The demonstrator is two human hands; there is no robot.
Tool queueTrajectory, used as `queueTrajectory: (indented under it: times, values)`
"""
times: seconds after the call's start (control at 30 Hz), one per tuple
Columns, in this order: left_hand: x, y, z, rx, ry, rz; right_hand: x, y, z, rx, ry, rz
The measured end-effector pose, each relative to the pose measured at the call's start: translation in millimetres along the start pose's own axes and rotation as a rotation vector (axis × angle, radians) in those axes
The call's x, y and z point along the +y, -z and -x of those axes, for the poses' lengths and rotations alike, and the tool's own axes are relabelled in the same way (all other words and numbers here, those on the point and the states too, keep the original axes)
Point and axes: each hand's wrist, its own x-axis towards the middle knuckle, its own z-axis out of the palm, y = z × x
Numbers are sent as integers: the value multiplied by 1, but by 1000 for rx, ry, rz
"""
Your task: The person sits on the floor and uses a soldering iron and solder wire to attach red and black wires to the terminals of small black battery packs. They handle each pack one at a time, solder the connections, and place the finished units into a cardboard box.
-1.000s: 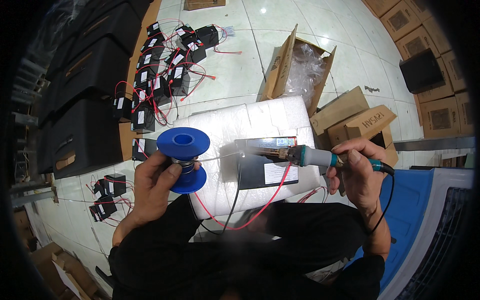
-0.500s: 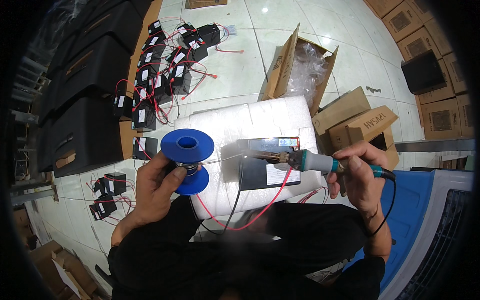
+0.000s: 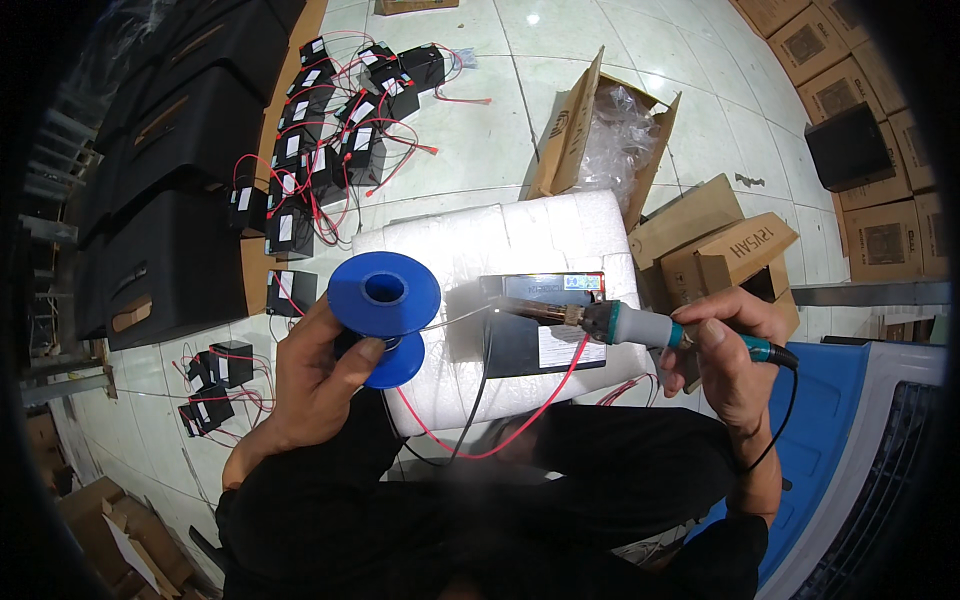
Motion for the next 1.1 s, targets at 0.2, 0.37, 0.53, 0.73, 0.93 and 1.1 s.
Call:
queueTrajectory:
  times: [0.2, 0.37, 0.53, 0.73, 0.93, 1.1]
  values:
    - [-3, 0, 0, -5, -41, -59, -1, -1, -1, 3, 32, 40]
    - [-2, 0, -2, -4, -45, -90, 0, -2, 0, 14, 51, 50]
    - [3, -2, 3, 68, 124, 90, -1, -1, -1, 13, 41, 56]
    - [-1, 0, 10, 185, 118, 166, -3, -2, -2, 17, 32, 52]
    - [-5, 2, 16, 184, 84, 289, -6, -3, -1, 28, 15, 77]
    - [0, 1, 17, 171, 131, 239, -9, -3, -1, -29, 65, 128]
